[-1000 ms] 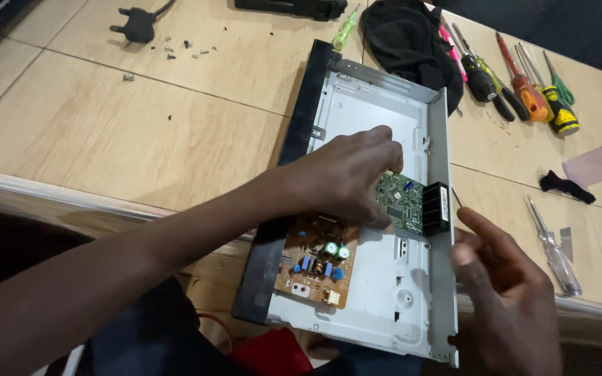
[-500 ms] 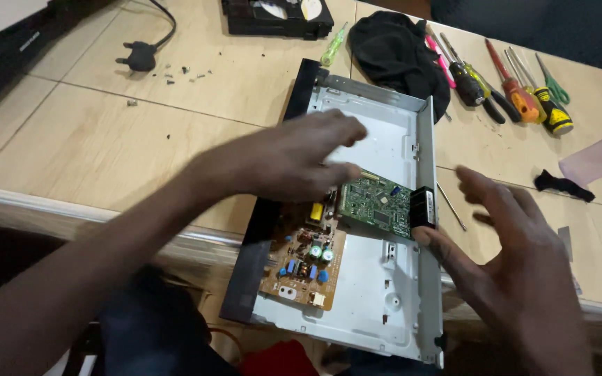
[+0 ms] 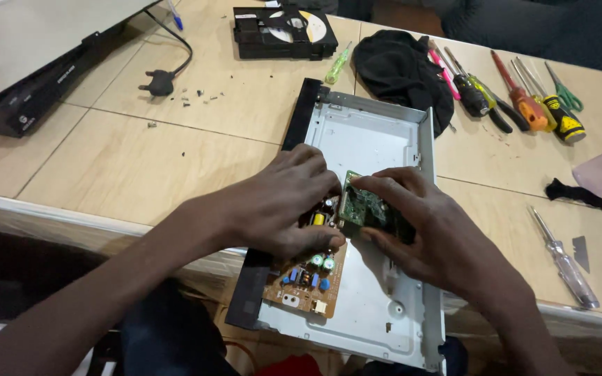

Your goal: Repairing an electronic device by positioning and securing circuit boards inside a metal chassis.

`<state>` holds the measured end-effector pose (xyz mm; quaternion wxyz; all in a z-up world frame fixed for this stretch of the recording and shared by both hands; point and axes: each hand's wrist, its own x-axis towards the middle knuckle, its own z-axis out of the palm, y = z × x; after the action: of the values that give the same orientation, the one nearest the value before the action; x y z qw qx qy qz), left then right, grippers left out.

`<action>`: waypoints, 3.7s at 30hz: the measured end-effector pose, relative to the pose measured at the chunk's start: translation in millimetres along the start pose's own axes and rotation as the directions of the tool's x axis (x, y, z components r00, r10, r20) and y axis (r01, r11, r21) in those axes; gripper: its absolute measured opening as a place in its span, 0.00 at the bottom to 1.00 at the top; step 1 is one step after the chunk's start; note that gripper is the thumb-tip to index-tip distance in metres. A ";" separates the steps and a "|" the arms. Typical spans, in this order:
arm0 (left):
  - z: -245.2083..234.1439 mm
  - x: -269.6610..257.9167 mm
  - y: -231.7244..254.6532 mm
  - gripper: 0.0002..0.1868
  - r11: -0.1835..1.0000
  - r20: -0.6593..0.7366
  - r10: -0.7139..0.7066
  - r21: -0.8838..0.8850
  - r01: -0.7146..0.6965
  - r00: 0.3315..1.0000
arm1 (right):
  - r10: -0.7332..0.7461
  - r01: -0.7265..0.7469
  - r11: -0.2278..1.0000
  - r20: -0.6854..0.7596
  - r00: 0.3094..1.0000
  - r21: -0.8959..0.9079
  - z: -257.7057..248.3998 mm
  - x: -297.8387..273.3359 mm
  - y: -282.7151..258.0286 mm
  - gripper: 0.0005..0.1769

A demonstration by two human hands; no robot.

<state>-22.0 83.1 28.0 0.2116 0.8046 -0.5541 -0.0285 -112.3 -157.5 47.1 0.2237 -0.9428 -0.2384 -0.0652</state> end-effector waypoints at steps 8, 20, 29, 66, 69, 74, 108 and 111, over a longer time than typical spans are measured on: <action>6.2 -6.1 4.4 0.29 0.995 -0.170 0.095 0.031 -0.091 0.981 | -0.014 0.014 1.000 -0.022 1.000 0.016 3.8 -1.7 0.1 0.28; 9.3 -8.0 3.9 0.30 0.990 -0.191 0.120 0.099 -0.103 0.974 | 0.042 -0.041 0.994 0.009 0.999 -0.101 17.3 3.3 -3.8 0.29; 7.5 -7.4 3.7 0.30 0.983 -0.185 0.147 0.135 -0.123 0.972 | 0.087 -0.095 0.981 -0.051 0.995 -0.171 32.1 4.8 -7.0 0.29; -13.8 -65.8 113.1 0.42 0.641 -0.200 -0.766 -0.312 0.701 0.611 | 0.438 -0.433 0.895 -0.022 0.899 0.110 46.6 -67.1 -67.4 0.47; 2.1 -88.4 142.2 0.45 0.451 -0.004 -0.859 -0.478 0.754 0.512 | 0.448 -0.431 0.880 -0.051 0.893 0.199 53.9 -61.9 -68.5 0.49; 47.3 -96.8 143.8 0.36 0.666 -0.309 -0.737 -0.486 0.566 0.601 | 0.568 -0.581 0.791 0.125 0.814 0.190 57.0 -39.8 -82.2 0.37; 61.8 -80.7 136.8 0.31 0.621 -0.481 -0.739 -0.216 0.753 0.471 | 0.573 -0.582 0.807 0.106 0.813 0.102 61.0 -38.2 -82.7 0.27; 65.1 -80.2 130.5 0.32 0.631 -0.477 -0.735 -0.219 0.745 0.482 | 0.562 -0.562 0.827 -0.045 0.826 0.013 32.3 -46.7 -77.2 0.30</action>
<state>-185.8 96.7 2.3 0.3136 0.9404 -0.0740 0.1088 -189.7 -101.9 37.8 0.2381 -0.9695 0.0546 -0.0187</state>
